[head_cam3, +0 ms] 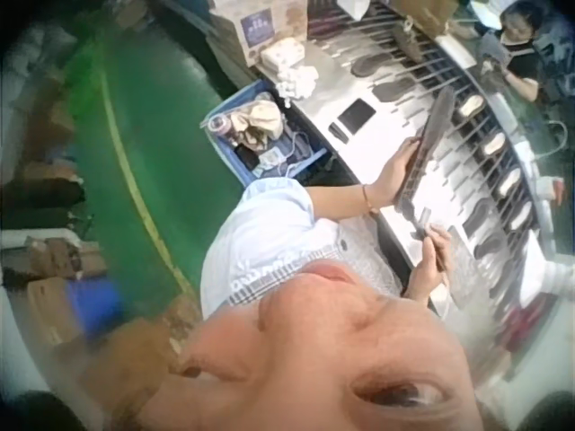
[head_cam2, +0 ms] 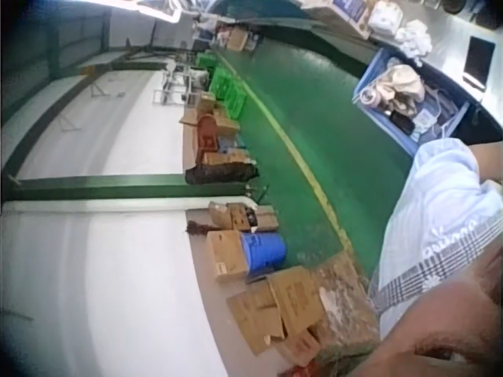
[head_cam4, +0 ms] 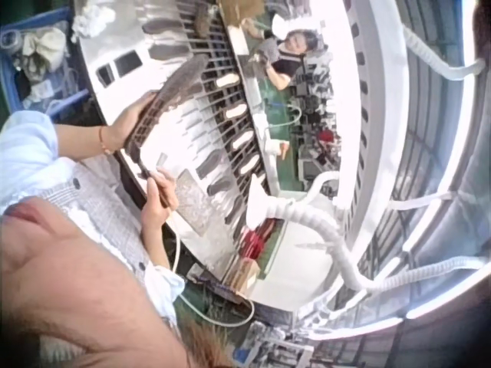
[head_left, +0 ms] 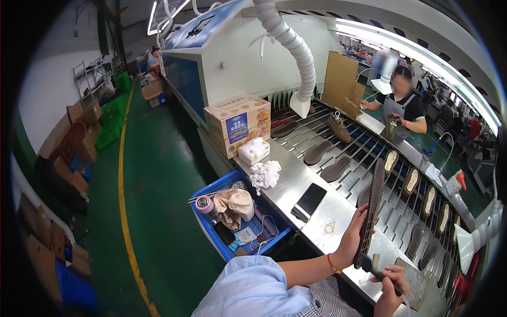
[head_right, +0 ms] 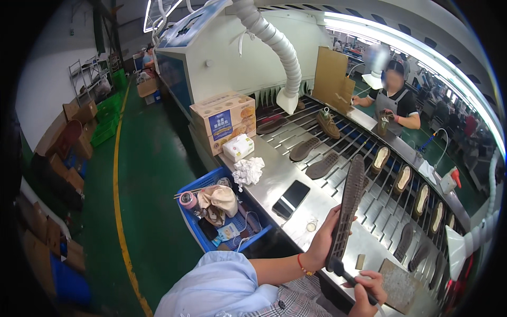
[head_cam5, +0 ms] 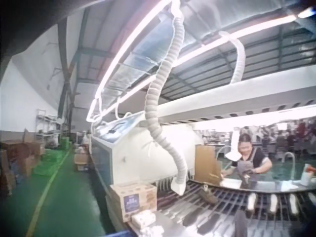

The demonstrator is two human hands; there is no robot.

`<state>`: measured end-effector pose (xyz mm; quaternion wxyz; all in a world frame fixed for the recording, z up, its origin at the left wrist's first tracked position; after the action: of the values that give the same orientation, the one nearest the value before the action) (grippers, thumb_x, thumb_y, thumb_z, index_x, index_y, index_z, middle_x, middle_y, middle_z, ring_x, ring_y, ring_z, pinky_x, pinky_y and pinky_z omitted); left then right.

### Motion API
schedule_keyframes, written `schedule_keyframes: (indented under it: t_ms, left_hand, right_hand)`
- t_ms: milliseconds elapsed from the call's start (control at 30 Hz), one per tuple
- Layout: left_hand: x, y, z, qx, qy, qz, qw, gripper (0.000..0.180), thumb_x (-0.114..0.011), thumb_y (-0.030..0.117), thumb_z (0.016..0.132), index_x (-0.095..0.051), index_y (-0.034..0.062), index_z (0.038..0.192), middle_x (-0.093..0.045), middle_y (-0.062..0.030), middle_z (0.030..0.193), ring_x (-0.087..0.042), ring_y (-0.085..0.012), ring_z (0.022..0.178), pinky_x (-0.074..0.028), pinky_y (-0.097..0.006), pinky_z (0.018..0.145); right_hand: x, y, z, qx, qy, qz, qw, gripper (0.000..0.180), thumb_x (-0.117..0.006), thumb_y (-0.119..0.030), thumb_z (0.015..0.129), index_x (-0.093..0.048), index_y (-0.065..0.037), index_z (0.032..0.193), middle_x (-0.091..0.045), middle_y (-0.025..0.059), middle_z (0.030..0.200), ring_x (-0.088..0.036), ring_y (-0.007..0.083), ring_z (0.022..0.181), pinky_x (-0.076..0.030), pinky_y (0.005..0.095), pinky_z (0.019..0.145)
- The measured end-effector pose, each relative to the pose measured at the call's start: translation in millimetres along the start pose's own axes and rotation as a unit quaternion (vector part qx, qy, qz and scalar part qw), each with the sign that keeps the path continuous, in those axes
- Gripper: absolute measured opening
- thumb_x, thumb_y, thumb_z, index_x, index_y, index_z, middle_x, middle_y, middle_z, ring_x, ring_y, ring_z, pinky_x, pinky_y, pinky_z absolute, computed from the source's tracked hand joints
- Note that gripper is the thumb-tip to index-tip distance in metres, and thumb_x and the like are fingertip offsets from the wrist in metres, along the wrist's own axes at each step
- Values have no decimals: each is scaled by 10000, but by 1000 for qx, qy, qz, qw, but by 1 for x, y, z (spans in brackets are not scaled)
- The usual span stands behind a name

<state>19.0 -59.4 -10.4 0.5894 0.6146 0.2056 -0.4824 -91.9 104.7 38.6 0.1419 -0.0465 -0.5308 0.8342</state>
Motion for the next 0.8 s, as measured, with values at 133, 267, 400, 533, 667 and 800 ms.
schedule_keyframes:
  t_ms: [133,267,400,533,667,800]
  left_hand:
    - [9,-2,2,12,10,-3,1000,392,-336,341,1064,-434,140,1386,-609,-21,1160,-573,-82,836,-486,-201,705]
    - [12,-7,2,13,8,38,999,418,-337,357,1060,-468,124,1382,-620,-23,1154,-588,-87,868,-486,-200,704]
    - [21,-21,8,95,36,-19,995,430,-344,392,1051,-573,92,1258,-673,-40,988,-625,-99,771,-498,-210,645]
    - [16,-19,7,138,-4,-79,987,455,-324,415,1045,-619,84,1148,-688,-69,848,-649,-131,669,-532,-257,588]
    - [6,-7,9,130,-4,-104,986,496,-321,409,1024,-567,46,1254,-665,-113,1136,-678,-228,920,-548,-359,867]
    - [-11,-7,11,133,-88,-165,973,500,-311,393,1024,-539,43,1299,-589,-139,1273,-545,-273,1206,-506,-422,913]
  right_hand:
    - [0,7,-1,2,-26,7,1000,145,-551,52,891,-658,58,988,-579,168,1132,-636,253,904,-547,350,798]
    - [0,18,-5,-71,-14,10,997,138,-575,49,877,-664,46,982,-580,167,1152,-630,244,935,-522,368,832]
    - [3,14,-1,-42,45,101,993,197,-628,-96,794,-648,77,885,-547,203,1040,-635,255,862,-586,340,687]
    - [-5,12,-1,-105,25,67,992,241,-673,-114,799,-682,98,913,-551,223,1072,-658,292,806,-590,384,759]
    - [6,2,6,-137,4,183,973,245,-683,-115,808,-686,93,938,-583,225,1041,-681,324,818,-559,401,782]
    - [18,7,16,-186,9,242,952,244,-675,-123,834,-670,79,972,-644,203,975,-691,278,798,-545,365,783]
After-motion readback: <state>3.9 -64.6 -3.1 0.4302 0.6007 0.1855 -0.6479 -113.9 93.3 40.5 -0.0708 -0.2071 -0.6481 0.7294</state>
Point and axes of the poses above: each hand's wrist, its own z-axis towards the middle knuckle, its own x-axis out of the back of the hand, y = z × x, the point moved 6 cm from there along z, towards the middle knuckle
